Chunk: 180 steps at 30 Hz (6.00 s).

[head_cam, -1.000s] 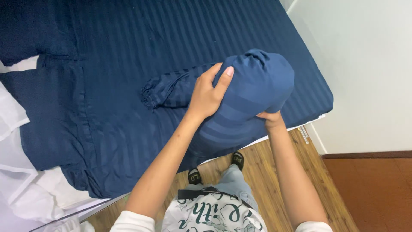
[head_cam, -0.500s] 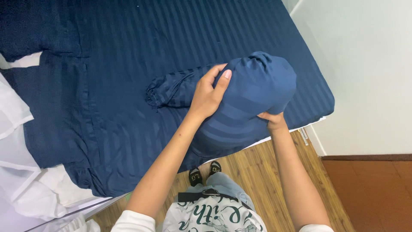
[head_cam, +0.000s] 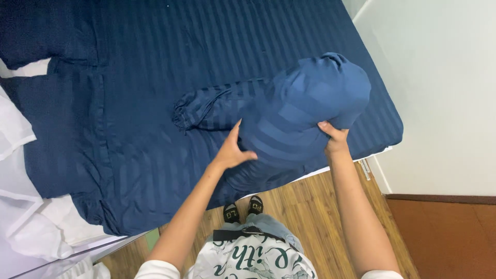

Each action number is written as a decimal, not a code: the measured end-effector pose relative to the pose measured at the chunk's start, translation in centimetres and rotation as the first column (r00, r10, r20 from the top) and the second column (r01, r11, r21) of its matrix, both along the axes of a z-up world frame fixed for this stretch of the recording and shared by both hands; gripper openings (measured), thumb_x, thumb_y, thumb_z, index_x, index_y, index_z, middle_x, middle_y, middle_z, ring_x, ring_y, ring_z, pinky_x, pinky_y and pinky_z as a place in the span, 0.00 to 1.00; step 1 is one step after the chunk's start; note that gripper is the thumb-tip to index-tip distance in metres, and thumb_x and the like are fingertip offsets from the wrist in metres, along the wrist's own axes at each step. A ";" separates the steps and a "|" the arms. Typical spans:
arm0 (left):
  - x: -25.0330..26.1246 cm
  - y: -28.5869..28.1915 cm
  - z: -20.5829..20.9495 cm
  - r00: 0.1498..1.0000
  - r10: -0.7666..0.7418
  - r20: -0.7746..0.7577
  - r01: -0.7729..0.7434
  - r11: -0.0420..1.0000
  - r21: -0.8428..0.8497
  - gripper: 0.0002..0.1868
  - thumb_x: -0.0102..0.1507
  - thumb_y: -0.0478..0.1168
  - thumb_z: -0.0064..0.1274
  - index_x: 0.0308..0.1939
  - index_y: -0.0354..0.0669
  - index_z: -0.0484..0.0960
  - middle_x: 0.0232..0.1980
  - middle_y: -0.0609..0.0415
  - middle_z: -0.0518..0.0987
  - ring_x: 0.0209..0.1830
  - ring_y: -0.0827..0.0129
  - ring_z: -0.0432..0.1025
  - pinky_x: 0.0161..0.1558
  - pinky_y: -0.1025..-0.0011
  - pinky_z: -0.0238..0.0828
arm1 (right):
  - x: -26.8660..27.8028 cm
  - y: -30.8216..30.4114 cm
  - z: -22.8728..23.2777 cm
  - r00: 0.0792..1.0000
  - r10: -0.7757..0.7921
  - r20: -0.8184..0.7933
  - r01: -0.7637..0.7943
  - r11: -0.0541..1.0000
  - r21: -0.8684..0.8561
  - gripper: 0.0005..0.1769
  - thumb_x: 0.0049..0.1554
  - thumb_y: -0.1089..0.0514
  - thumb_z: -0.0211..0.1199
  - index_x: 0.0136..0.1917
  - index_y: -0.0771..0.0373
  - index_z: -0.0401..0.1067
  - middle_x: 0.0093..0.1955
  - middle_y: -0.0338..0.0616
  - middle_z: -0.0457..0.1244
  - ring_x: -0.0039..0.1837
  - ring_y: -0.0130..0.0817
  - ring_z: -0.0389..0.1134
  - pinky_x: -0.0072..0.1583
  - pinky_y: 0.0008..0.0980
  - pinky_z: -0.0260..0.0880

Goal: Arranging pillows and bolsters on a bed with blue striped sheets.

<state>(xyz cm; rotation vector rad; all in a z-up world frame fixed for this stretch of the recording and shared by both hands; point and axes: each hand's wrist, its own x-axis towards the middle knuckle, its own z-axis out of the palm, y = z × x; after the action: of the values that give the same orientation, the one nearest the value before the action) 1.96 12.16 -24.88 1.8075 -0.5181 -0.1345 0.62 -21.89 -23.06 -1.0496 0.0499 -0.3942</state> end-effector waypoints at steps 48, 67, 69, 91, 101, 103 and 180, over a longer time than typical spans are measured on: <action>-0.7 -4.3 -9.3 0.995 -0.095 0.042 0.065 0.883 0.466 0.62 0.41 0.47 0.79 0.74 0.39 0.60 0.74 0.39 0.64 0.75 0.46 0.59 0.73 0.58 0.55 | -8.8 -6.4 -12.5 0.971 -0.226 -0.080 0.228 0.974 0.012 0.36 0.48 0.66 0.68 0.70 0.65 0.65 0.66 0.45 0.66 0.67 0.40 0.67 0.69 0.39 0.66; -2.5 -5.4 -10.9 0.971 0.027 -0.238 0.184 0.555 0.811 0.90 0.34 0.60 0.83 0.77 0.41 0.25 0.83 0.38 0.35 0.83 0.45 0.34 0.74 0.34 0.37 | -4.2 -7.9 -8.8 0.983 -0.180 -0.037 0.183 0.960 0.210 0.41 0.52 0.61 0.69 0.76 0.64 0.59 0.71 0.49 0.61 0.71 0.45 0.63 0.72 0.45 0.64; -2.7 -6.4 -11.9 0.976 0.189 -0.110 -0.040 0.648 0.761 0.86 0.36 0.53 0.83 0.77 0.39 0.27 0.79 0.37 0.50 0.80 0.45 0.47 0.72 0.38 0.44 | -3.3 -8.2 -8.4 0.984 -0.166 -0.058 0.175 0.954 0.244 0.41 0.52 0.60 0.69 0.75 0.65 0.59 0.70 0.49 0.61 0.70 0.45 0.64 0.71 0.45 0.64; -1.9 2.5 -7.0 0.769 0.560 0.308 -0.587 0.426 0.688 0.38 0.42 0.43 0.68 0.57 0.41 0.76 0.52 0.44 0.81 0.57 0.52 0.73 0.60 0.56 0.61 | 8.0 -4.7 -1.9 0.979 0.192 -0.066 -0.150 0.902 0.405 0.34 0.57 0.50 0.64 0.73 0.64 0.62 0.70 0.51 0.63 0.70 0.49 0.66 0.72 0.50 0.66; 2.0 17.2 0.3 0.765 0.433 0.477 -0.640 0.427 0.639 0.32 0.44 0.41 0.66 0.53 0.42 0.80 0.45 0.45 0.82 0.49 0.54 0.74 0.58 0.58 0.57 | 8.4 6.6 -1.2 0.988 0.154 0.014 -0.146 0.895 0.422 0.35 0.60 0.43 0.60 0.72 0.67 0.64 0.72 0.54 0.63 0.73 0.49 0.65 0.75 0.49 0.64; 2.7 20.5 2.1 0.775 0.384 0.502 -0.631 0.436 0.641 0.33 0.42 0.39 0.65 0.53 0.41 0.80 0.45 0.46 0.82 0.50 0.55 0.74 0.57 0.59 0.57 | 7.3 9.4 -0.8 0.992 0.124 0.010 -0.116 0.890 0.441 0.35 0.60 0.43 0.60 0.72 0.67 0.64 0.72 0.54 0.63 0.73 0.50 0.65 0.76 0.49 0.64; 49.4 50.0 -4.5 0.797 0.285 0.532 -0.582 0.133 0.802 0.50 0.55 0.55 0.56 0.81 0.45 0.63 0.84 0.34 0.54 0.84 0.34 0.40 0.73 0.26 0.20 | 58.1 35.8 -24.2 0.747 0.407 -0.526 -0.099 0.850 0.517 0.52 0.49 0.28 0.65 0.77 0.54 0.55 0.78 0.46 0.55 0.78 0.51 0.57 0.74 0.62 0.58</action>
<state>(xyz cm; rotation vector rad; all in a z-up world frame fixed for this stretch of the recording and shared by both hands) 51.35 62.21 -29.38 3.1917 0.0701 0.3061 58.74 13.90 -47.25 -0.6524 0.5637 0.2436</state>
